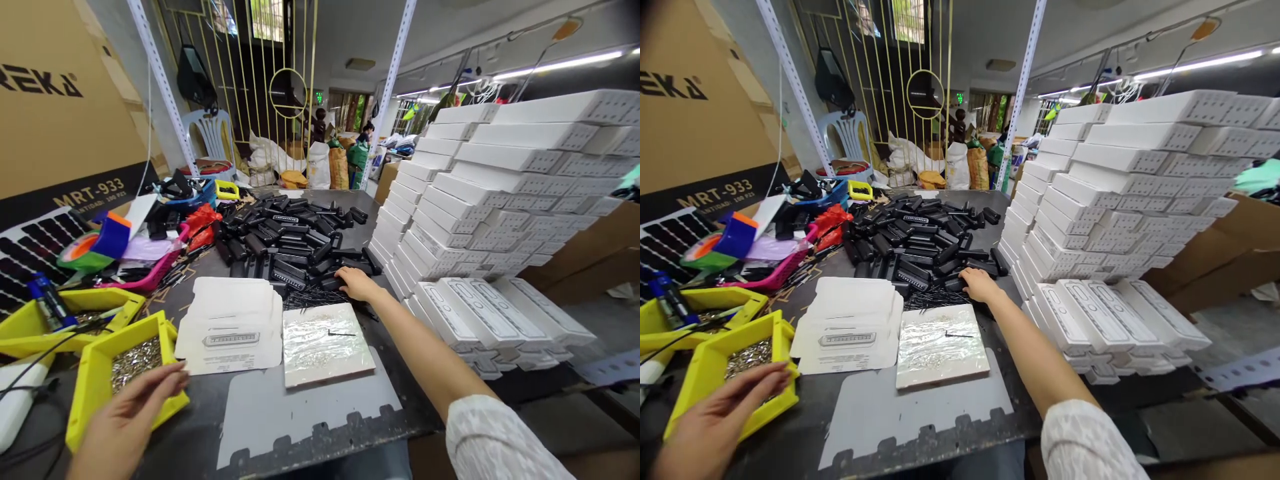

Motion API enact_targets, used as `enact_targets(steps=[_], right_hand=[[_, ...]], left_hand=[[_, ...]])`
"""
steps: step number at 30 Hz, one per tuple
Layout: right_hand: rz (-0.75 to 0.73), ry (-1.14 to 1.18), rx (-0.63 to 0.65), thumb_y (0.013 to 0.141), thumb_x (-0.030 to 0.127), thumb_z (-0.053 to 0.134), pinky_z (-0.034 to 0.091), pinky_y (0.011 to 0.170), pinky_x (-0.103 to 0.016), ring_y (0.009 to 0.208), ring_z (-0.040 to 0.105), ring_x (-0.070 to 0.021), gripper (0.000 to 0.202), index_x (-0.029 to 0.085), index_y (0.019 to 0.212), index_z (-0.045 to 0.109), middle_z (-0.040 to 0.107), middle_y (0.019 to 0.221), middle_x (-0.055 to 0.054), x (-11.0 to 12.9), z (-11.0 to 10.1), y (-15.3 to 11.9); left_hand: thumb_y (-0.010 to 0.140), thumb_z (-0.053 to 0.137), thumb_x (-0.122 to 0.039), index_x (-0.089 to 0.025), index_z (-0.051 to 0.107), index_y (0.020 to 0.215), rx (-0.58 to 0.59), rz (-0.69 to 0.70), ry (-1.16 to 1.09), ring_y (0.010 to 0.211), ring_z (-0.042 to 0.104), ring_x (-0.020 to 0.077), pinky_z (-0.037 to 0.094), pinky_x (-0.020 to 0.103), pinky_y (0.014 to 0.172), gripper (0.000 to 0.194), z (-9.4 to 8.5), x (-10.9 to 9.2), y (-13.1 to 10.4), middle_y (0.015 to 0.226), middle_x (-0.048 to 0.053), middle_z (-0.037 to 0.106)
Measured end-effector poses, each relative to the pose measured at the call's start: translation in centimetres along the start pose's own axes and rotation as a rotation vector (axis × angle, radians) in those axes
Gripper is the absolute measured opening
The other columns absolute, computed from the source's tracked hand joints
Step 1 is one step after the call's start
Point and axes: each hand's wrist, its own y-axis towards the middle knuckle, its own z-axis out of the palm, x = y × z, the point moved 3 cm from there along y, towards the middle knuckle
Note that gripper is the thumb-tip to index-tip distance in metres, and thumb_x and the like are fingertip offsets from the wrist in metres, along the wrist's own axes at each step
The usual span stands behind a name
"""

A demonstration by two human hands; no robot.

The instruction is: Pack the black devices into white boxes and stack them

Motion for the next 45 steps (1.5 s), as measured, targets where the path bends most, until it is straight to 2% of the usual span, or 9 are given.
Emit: enact_targets(steps=[5,9,13,19,26,29,32,34,45], right_hand=[[-0.035,0.029,-0.056,0.08,0.017,0.064,0.036,0.098,-0.045,0.11,0.05,-0.0255,0.037,0.013,0.116,0.055,0.056,0.117,-0.011,0.4,-0.6,0.2],[0.046,0.066,-0.197,0.086,0.011,0.048,0.037,0.098,-0.044,0.115,0.044,-0.0283,0.038,0.016,0.123,0.052,0.052,0.122,-0.015,0.3,-1.2,-1.3],[0.12,0.13,-0.237,0.088,0.014,0.04,0.035,0.101,-0.042,0.121,0.042,-0.028,0.041,0.016,0.128,0.05,0.049,0.13,-0.014,0.5,-0.4,-2.3],[0.062,0.305,-0.153,0.07,0.014,0.056,0.039,0.098,-0.036,0.105,0.056,-0.0258,0.04,0.014,0.11,0.064,0.064,0.111,-0.012,1.5,-0.7,-0.5],[0.055,0.635,-0.442,0.081,0.025,0.039,0.036,0.101,-0.042,0.115,0.048,-0.0245,0.049,0.017,0.129,0.045,0.052,0.122,-0.012,6.3,-4.4,-4.5],[0.062,1.213,-0.563,0.083,0.027,0.027,0.046,0.086,-0.04,0.093,0.057,-0.0209,0.046,0.021,0.127,0.041,0.051,0.11,-0.009,11.9,-4.7,-7.8],[0.132,1.987,-0.582,0.082,0.033,0.039,0.049,0.071,-0.034,0.068,0.052,-0.0158,0.026,0.025,0.104,0.05,0.047,0.081,-0.002,17.3,-4.4,-9.5],[0.214,2.224,-0.655,0.084,0.035,0.046,0.046,0.063,-0.028,0.059,0.045,-0.0125,0.012,0.025,0.089,0.05,0.039,0.07,0.002,19.4,-4.2,-9.8],[0.304,2.358,-0.812,0.084,0.031,0.053,0.039,0.055,-0.022,0.053,0.039,-0.0077,0.017,0.02,0.075,0.045,0.036,0.063,0.006,20.8,-2.7,-10.2]], left_hand=[[0.073,0.072,-0.039,-0.018,0.062,0.088,0.359,-0.134,-0.478,0.077,0.067,0.0162,0.053,0.025,0.075,0.028,8.7,-1.9,-3.3,0.081,0.005,0.073],[0.076,0.07,-0.035,-0.016,0.065,0.089,0.428,-0.224,-0.564,0.082,0.066,0.0171,0.052,0.027,0.076,0.024,11.9,-1.4,-4.9,0.088,0.008,0.072],[0.075,0.071,-0.035,-0.018,0.069,0.093,0.404,-0.263,-0.591,0.083,0.063,0.0139,0.05,0.023,0.077,0.025,12.9,-0.5,-5.1,0.087,0.004,0.07],[0.073,0.072,-0.037,-0.02,0.071,0.091,0.466,-0.252,-0.563,0.078,0.06,0.0137,0.05,0.023,0.075,0.025,14.0,-0.3,-5.1,0.083,0.003,0.069],[0.073,0.073,-0.033,-0.02,0.07,0.091,0.402,-0.231,-0.575,0.077,0.059,0.0111,0.048,0.02,0.075,0.023,13.4,0.0,-4.4,0.085,0.002,0.068],[0.072,0.074,-0.031,-0.02,0.068,0.092,0.41,-0.211,-0.601,0.079,0.058,0.0117,0.049,0.022,0.074,0.023,14.1,-0.9,-4.5,0.086,0.001,0.066],[0.072,0.074,-0.029,-0.02,0.063,0.093,0.442,-0.186,-0.612,0.08,0.057,0.0132,0.05,0.024,0.072,0.026,15.1,-1.9,-4.9,0.084,0.001,0.064],[0.072,0.074,-0.028,-0.02,0.06,0.093,0.462,-0.17,-0.603,0.078,0.057,0.0125,0.05,0.024,0.07,0.027,15.5,-2.3,-5.1,0.082,0.0,0.064],[0.075,0.068,-0.03,-0.022,0.049,0.094,0.45,0.007,-0.398,0.085,0.06,0.0172,0.049,0.033,0.083,0.028,15.5,-2.4,-5.6,0.086,0.001,0.059]])
